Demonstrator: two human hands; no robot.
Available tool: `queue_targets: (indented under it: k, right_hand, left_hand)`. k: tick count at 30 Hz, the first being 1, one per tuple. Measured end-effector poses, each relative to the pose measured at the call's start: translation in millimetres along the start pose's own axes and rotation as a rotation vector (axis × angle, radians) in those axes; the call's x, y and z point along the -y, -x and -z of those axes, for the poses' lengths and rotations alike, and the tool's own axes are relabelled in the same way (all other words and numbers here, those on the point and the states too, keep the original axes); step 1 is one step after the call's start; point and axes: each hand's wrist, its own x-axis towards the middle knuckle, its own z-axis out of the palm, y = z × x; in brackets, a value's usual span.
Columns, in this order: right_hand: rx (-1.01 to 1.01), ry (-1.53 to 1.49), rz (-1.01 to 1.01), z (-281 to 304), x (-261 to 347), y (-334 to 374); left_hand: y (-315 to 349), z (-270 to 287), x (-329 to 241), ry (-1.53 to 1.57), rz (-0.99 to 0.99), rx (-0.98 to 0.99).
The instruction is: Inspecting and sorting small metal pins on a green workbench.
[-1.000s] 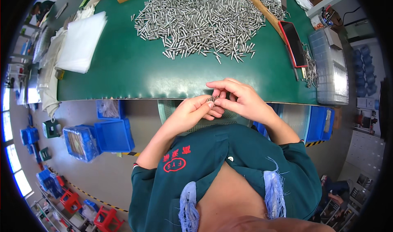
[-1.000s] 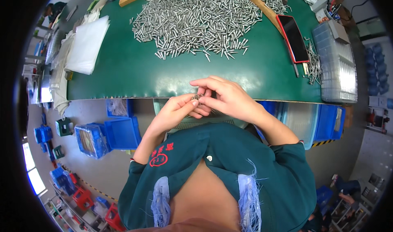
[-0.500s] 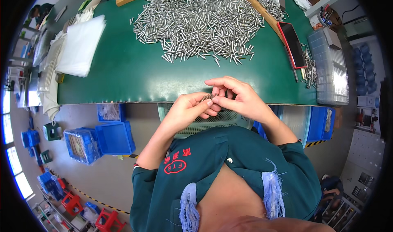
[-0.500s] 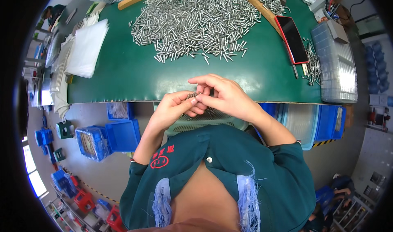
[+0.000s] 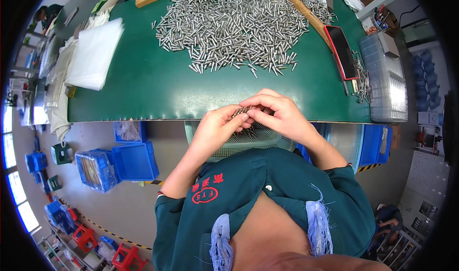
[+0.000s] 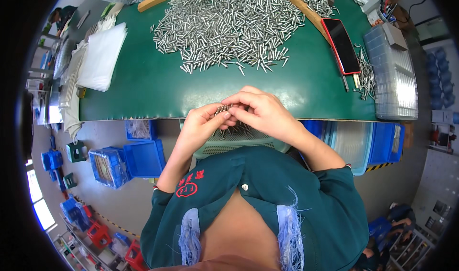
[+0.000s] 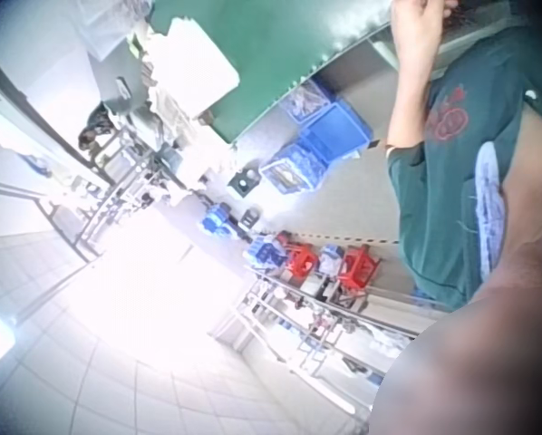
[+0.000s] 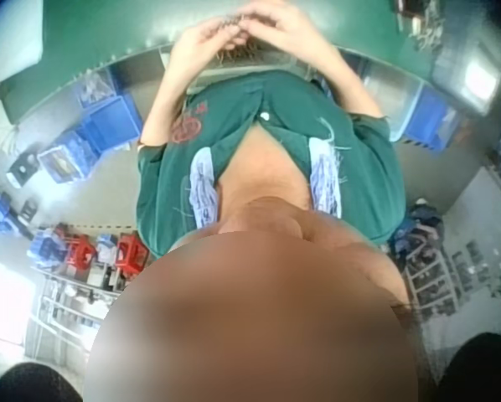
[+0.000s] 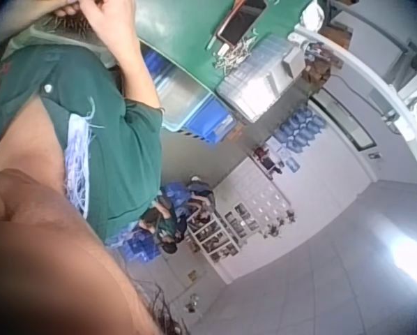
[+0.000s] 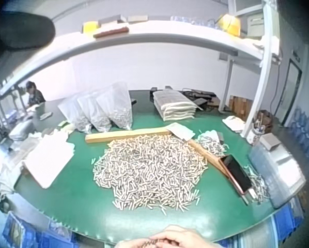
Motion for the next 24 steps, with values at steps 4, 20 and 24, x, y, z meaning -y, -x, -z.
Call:
queue_targets:
  k: [4,20,24]
  right_hand:
    - [-0.095,-0.024,0.035,-7,-4,-1]
    - [0.118,-1.553,-0.444,7,-30,-7]
    - [0.146,-0.811,-0.387,7,-15,-2]
  left_hand:
    - [0,0,-3,-0.148,-0.027,-0.061]
    - [1,21,-9,0.096,-0.139,-0.033]
    - [0,23,-11,0.058,-0.161,-0.073]
